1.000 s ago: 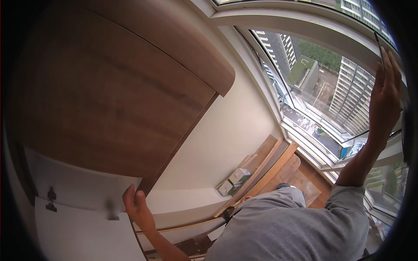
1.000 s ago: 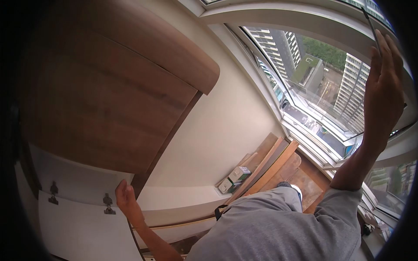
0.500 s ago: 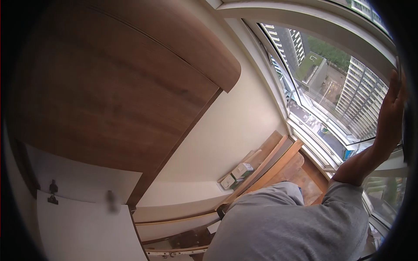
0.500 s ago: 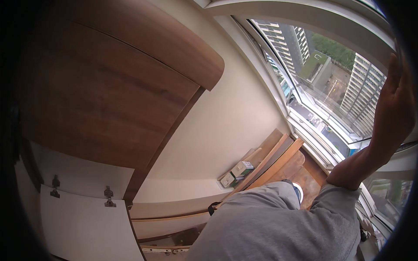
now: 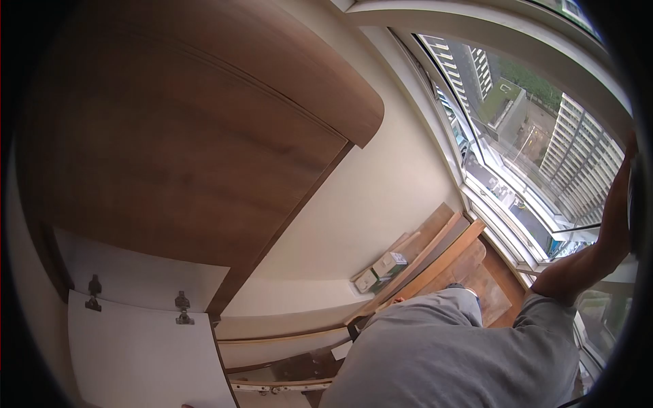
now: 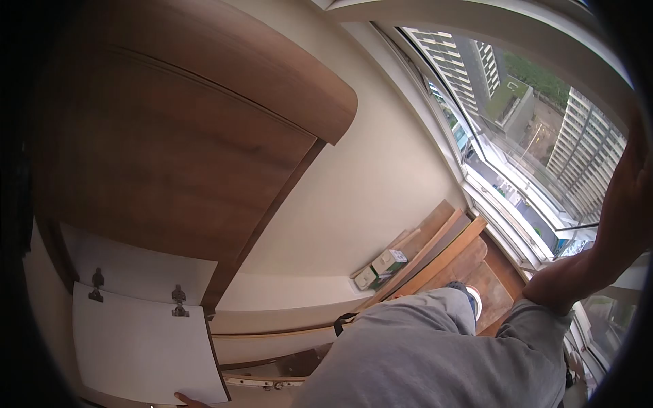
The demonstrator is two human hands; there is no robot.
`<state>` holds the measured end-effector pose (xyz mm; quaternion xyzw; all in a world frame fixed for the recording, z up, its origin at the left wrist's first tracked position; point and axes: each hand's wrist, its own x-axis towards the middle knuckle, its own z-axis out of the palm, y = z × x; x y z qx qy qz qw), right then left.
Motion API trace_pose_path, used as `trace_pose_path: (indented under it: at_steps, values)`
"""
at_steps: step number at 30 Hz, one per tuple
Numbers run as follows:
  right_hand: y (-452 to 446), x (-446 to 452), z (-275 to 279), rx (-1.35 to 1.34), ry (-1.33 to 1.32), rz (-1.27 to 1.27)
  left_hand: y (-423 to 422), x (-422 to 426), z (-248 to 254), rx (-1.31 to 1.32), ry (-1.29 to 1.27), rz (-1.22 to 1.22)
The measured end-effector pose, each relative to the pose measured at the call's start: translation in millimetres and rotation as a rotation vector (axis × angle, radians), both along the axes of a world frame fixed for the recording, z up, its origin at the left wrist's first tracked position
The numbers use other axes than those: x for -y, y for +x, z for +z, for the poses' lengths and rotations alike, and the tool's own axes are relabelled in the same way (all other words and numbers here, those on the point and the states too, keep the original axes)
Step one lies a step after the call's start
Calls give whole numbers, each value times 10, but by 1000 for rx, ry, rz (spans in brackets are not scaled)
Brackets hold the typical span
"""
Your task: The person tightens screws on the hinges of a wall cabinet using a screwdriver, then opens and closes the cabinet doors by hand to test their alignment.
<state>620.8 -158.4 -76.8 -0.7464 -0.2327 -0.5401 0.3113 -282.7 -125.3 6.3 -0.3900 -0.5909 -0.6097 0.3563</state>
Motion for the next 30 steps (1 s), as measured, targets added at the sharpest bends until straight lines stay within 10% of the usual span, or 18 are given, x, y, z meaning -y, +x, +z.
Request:
trace_pose_path:
  at_steps: [3,5,10,15,30]
  values:
    - [182,227,-344,-179,-94,-131,898,-168,19,31,16,128]
    - [685,598,-854,-240,-202,-237,1362,-157,137,-396,-31,630]
    - [379,180,-226,-10,-224,-206,2211,-847,-306,-69,24,-122]
    - [410,12,-158,-66,-132,-289,2425,-1803,-607,-271,-269,-499]
    - [-168,-100,146,-59,-439,-436,1493,-3199,-1191,-638,-228,-611]
